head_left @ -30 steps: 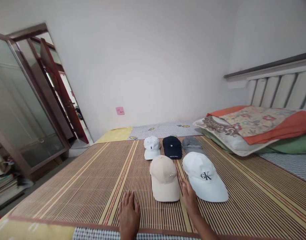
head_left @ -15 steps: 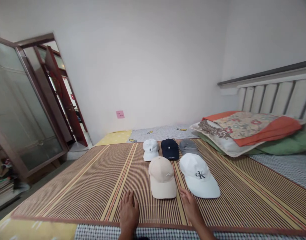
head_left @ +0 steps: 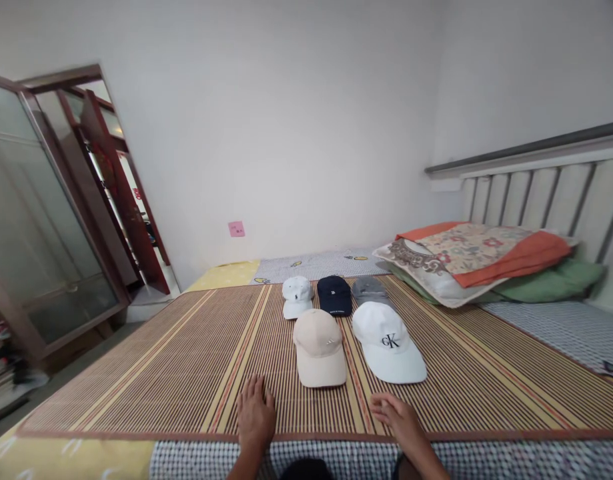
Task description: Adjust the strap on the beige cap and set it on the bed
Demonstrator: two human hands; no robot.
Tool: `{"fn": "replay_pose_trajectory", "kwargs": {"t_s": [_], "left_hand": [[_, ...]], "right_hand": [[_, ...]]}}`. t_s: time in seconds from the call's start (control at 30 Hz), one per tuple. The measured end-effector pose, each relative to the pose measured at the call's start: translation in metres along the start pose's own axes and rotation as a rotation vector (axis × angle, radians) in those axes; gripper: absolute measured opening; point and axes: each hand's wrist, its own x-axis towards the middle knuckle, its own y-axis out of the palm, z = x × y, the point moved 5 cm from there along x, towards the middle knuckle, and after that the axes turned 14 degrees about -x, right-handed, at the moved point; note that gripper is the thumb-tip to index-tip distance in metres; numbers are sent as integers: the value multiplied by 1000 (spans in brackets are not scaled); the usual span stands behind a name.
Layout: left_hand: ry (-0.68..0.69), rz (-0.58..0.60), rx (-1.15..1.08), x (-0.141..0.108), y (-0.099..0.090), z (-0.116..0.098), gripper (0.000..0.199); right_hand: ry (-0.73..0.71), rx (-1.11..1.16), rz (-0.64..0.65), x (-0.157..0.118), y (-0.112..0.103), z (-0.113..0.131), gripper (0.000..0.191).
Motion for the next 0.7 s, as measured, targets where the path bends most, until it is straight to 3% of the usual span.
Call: {"fn": "replay_pose_trajectory", "kwargs": {"t_s": [0.2,0.43,0.7], "left_hand": [[5,-10,-5,0,1,1,53],[1,-19,3,2,2,3,52],[-8,-23,-5,-1,3,5,52]], "right_hand": [[63,47,-63,-20,-28,-7,51],[103,72,-102,-26,-30,-4,44],[162,104,-37,-25,-39,6,43]]}}
